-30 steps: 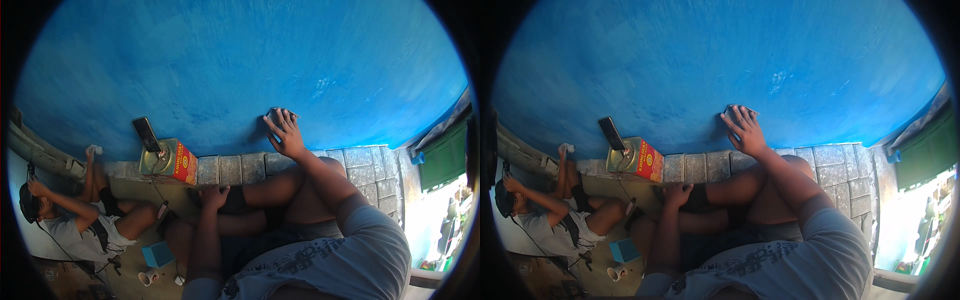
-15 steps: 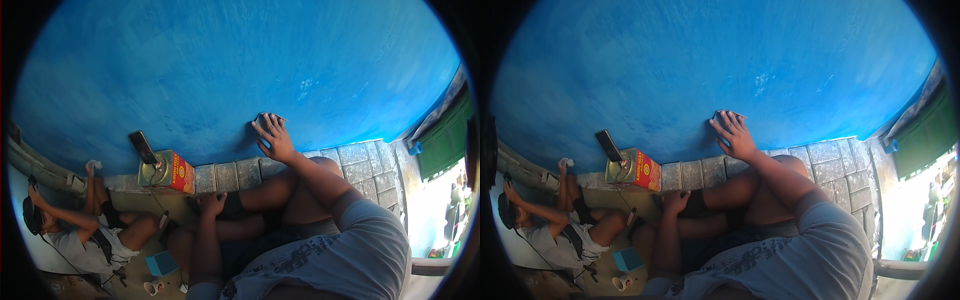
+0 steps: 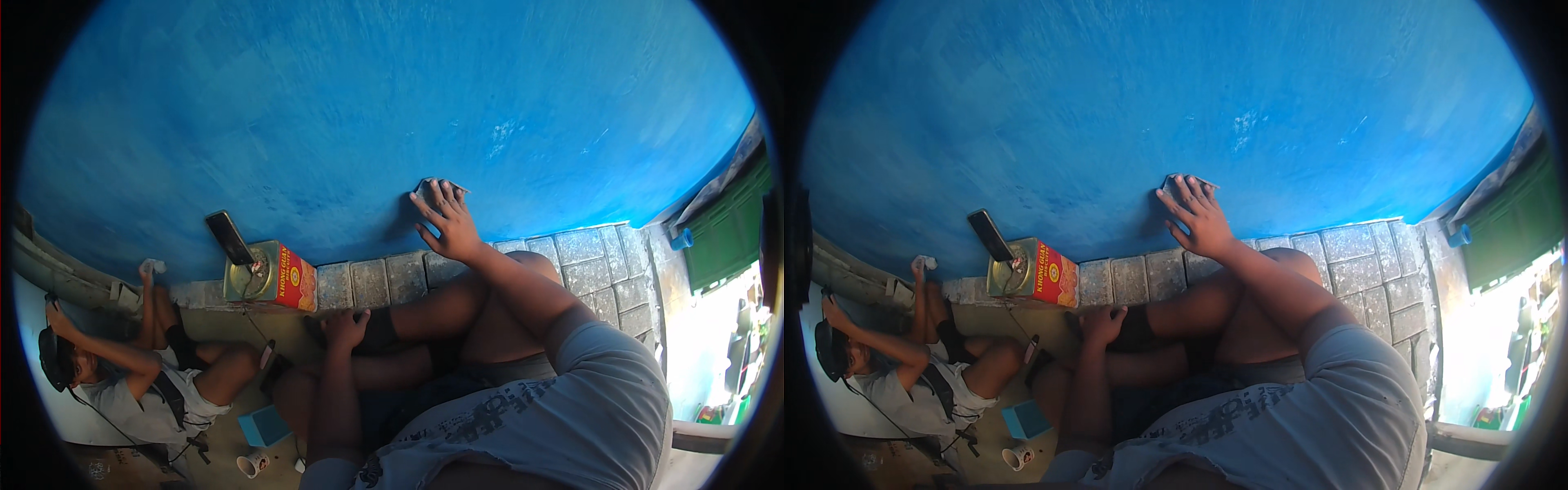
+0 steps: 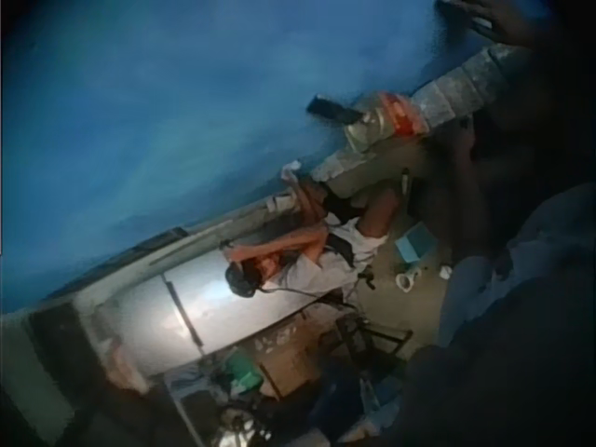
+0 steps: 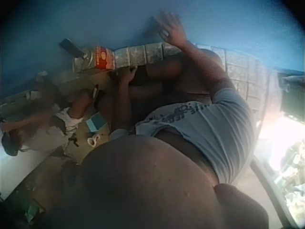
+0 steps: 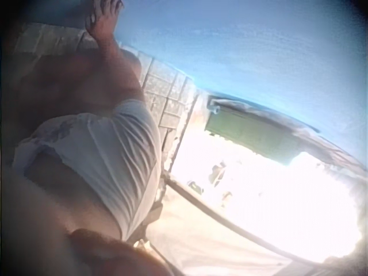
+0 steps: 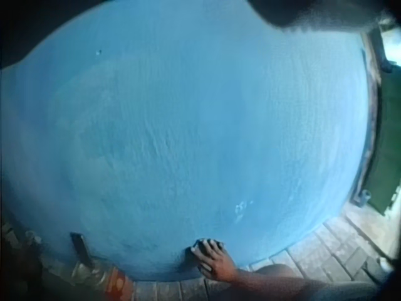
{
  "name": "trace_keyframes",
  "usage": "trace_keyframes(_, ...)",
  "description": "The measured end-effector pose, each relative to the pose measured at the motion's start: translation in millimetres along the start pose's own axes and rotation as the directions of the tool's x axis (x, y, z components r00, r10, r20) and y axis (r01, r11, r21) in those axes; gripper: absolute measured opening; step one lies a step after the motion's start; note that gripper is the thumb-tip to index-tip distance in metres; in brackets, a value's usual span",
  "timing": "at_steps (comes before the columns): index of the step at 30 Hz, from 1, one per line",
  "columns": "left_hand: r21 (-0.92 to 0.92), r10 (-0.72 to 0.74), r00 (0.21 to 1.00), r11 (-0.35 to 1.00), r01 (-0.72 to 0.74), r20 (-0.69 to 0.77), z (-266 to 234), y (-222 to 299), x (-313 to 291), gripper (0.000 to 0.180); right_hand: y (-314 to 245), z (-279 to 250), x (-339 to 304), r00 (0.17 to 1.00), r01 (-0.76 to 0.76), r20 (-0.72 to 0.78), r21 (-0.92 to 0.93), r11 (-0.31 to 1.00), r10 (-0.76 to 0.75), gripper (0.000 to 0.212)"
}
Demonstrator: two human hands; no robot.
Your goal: Sanding a blue painted wall using a piece of sandpaper.
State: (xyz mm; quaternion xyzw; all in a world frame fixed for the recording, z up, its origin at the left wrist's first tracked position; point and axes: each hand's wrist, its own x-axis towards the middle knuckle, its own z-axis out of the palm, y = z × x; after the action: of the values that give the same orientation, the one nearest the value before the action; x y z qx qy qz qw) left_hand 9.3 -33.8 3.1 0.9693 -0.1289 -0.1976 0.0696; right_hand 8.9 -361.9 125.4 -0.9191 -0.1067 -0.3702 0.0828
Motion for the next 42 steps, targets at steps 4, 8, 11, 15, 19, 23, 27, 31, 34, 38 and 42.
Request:
trace_keyframes(4, 0.0, 0.0, 1.0, 1.0, 0.0, -0.028, 2, -1, -1, 0.068, -2, 0, 0, 1.0, -0.008, 0.01, -0.01, 1.0, 0.008, 0.064)
trace_keyframes(8, 0.0, 0.004, 0.999, 1.0, -0.004, -0.033, 0, 5, -4, 0.067, 3, 2, -3, 1.0, 0.015, 0.018, -0.017, 1.0, -0.015, 0.065)
trace_keyframes(11, -0.023, 0.006, 0.999, 1.0, -0.006, 0.037, -5, 4, -9, 0.07, 13, 11, -5, 0.998, 0.031, 0.047, -0.004, 1.0, -0.03, 0.067)
trace_keyframes(15, -0.022, 0.031, 0.999, 0.999, -0.031, 0.034, -3, 3, -11, 0.07, 13, 20, -10, 0.999, 0.033, 0.005, -0.015, 0.999, -0.033, 0.07)
trace_keyframes(19, -0.034, 0.051, 0.998, 0.998, -0.05, 0.031, -4, 3, -9, 0.069, 4, 19, -4, 0.999, -0.047, -0.021, -0.057, 0.997, 0.046, 0.075)
trace_keyframes(23, -0.038, 0.036, 0.999, 0.999, -0.036, -0.004, -2, -2, -13, 0.069, -6, -11, 44, 0.951, -0.163, -0.278, -0.083, 0.983, 0.134, 0.078)
trace_keyframes(27, -0.048, 0.035, 0.999, 0.998, -0.033, 0.036, -7, 4, -13, 0.069, -4, -18, 40, 0.955, -0.187, -0.254, -0.118, 0.975, 0.153, 0.081)
trace_keyframes(31, -0.029, 0.022, 1.0, 0.999, -0.022, 0.012, 1, 6, -2, 0.067, 0, 16, -5, 0.987, -0.074, 0.137, -0.046, 0.996, 0.08, 0.089)
trace_keyframes(34, -0.042, 0.006, 1.0, 0.999, -0.005, 0.012, 0, -1, -6, 0.07, -17, 2, 22, 0.993, -0.116, 0.004, 0.039, 0.992, 0.116, 0.091)
trace_keyframes(38, -0.066, -0.005, 1.0, 0.998, 0.004, -0.006, -7, 1, -10, 0.07, -17, -13, 44, 0.978, -0.149, -0.154, -0.026, 0.989, 0.143, 0.083)
trace_keyframes(42, -0.019, 0.022, 0.999, 1.0, -0.021, 0.024, -3, 10, 0, 0.069, -5, 13, 6, 0.987, -0.065, 0.148, -0.01, 0.998, 0.066, 0.082)
